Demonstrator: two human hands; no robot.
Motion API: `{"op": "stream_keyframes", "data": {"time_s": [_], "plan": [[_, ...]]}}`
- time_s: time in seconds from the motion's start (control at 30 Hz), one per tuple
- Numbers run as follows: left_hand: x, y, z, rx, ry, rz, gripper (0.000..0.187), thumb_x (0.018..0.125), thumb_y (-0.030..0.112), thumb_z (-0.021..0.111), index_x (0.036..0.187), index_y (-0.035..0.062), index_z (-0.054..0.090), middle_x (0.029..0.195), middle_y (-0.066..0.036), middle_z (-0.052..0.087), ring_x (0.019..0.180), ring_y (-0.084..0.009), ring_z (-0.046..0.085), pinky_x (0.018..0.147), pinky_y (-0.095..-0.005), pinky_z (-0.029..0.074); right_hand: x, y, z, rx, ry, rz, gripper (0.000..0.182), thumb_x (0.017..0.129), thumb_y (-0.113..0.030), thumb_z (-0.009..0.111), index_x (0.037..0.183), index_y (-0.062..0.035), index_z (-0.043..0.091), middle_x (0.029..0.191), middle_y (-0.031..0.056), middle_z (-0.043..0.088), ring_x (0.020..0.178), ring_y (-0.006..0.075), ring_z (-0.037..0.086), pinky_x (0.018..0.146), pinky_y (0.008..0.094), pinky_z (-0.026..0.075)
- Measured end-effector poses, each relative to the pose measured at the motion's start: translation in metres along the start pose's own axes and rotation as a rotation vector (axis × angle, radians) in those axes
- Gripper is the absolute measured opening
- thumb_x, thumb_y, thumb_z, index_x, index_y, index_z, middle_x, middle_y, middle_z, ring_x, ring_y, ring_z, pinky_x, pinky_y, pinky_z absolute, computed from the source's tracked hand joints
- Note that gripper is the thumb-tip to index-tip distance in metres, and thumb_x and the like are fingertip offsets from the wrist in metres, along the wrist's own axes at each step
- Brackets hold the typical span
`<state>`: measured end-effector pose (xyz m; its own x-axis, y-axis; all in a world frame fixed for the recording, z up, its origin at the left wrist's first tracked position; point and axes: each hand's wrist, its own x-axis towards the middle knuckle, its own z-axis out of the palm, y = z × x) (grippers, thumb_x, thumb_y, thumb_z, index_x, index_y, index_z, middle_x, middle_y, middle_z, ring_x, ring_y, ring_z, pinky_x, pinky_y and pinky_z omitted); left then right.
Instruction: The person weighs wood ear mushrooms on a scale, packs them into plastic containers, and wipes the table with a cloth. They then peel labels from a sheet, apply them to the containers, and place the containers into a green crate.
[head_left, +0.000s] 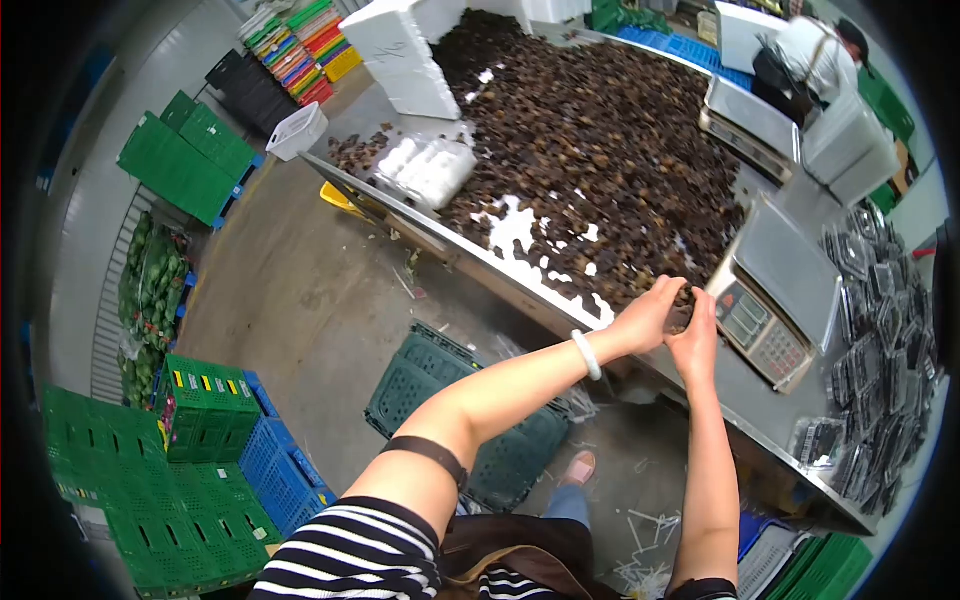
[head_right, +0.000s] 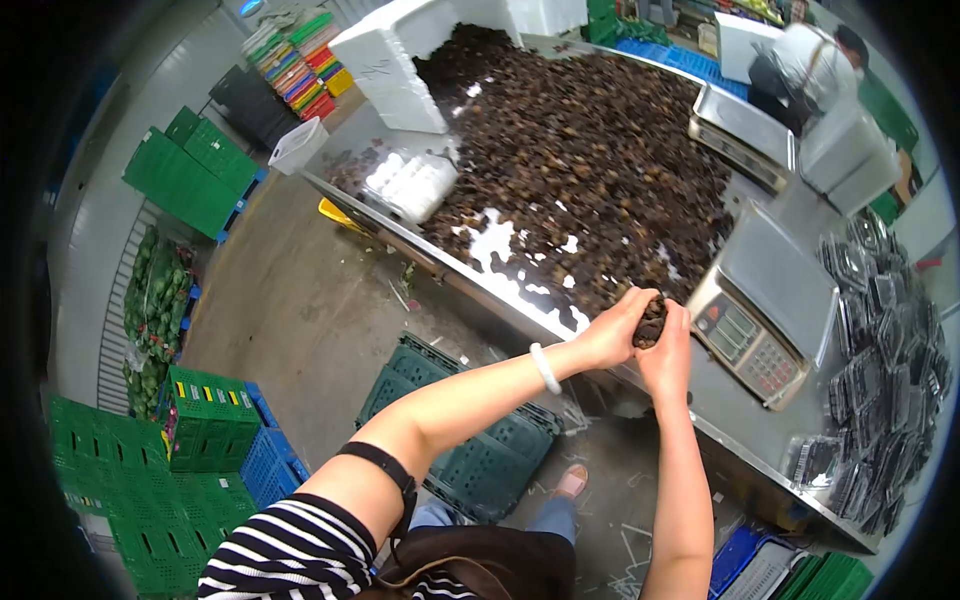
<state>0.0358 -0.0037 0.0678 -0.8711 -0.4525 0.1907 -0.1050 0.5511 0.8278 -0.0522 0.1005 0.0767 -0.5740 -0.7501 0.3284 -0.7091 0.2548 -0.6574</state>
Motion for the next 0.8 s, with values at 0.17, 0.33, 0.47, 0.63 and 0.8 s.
{"op": "stream_keyframes", "data": {"time_s": [0.17, 0.33, 0.47, 0.63, 0.8], "plan": [[-0.067, -0.026, -0.153, 0.089, 0.094, 0.050, 0.071, 0.070, 0.000, 0.070, 0.132, -0.0003, 0.036, 0.123, -0.022, 0.046, 0.112, -0.0431, 0.051, 0.092, -0.0422, 0.046, 0.017, -0.143, 0.081, 0.092, -0.004, -0.105, 0.067, 0.062, -0.004, 0.076, 0.122, -0.0021, 0.045, 0.114, 0.0188, 0.050, 0.106, 0.0396, 0.053, 0.090, 0.0422, 0.046], [-0.145, -0.089, -0.292, 0.161, 0.205, -0.151, 0.064, 0.072, -0.002, 0.064, 0.131, -0.0005, 0.038, 0.125, -0.025, 0.047, 0.112, -0.0432, 0.053, 0.091, -0.0449, 0.046, 0.030, -0.250, 0.218, 0.174, -0.158, -0.188, 0.066, 0.067, -0.008, 0.074, 0.124, -0.0001, 0.044, 0.119, 0.0213, 0.049, 0.110, 0.0397, 0.054, 0.092, 0.0424, 0.047], [-0.183, -0.173, -0.374, 0.231, 0.344, -0.227, 0.067, 0.073, -0.001, 0.065, 0.134, -0.0017, 0.037, 0.125, -0.025, 0.048, 0.117, -0.0406, 0.051, 0.099, -0.0408, 0.043, 0.058, -0.312, 0.328, 0.330, -0.278, -0.211, 0.067, 0.063, -0.006, 0.075, 0.122, -0.0011, 0.046, 0.117, 0.0215, 0.051, 0.114, 0.0387, 0.051, 0.098, 0.0412, 0.043], [-0.155, -0.269, -0.513, 0.302, 0.405, -0.249, 0.082, 0.060, 0.015, 0.085, 0.129, 0.0005, 0.043, 0.123, -0.019, 0.052, 0.119, -0.0297, 0.050, 0.104, -0.0363, 0.039, 0.164, -0.384, 0.453, 0.490, -0.306, -0.359, 0.044, 0.074, -0.007, 0.062, 0.116, -0.0002, 0.050, 0.111, 0.0283, 0.054, 0.107, 0.0438, 0.055, 0.089, 0.0467, 0.046], [-0.088, -0.292, -0.631, 0.339, 0.274, -0.354, 0.047, 0.054, 0.003, 0.080, 0.097, 0.0024, 0.061, 0.089, -0.008, 0.065, 0.079, -0.0210, 0.064, 0.069, -0.0354, 0.054, 0.280, -0.430, 0.530, 0.148, -0.282, -0.277, 0.064, 0.059, -0.032, 0.079, 0.112, -0.0027, 0.057, 0.120, 0.0229, 0.058, 0.115, 0.0329, 0.056, 0.091, 0.0416, 0.050]]}}
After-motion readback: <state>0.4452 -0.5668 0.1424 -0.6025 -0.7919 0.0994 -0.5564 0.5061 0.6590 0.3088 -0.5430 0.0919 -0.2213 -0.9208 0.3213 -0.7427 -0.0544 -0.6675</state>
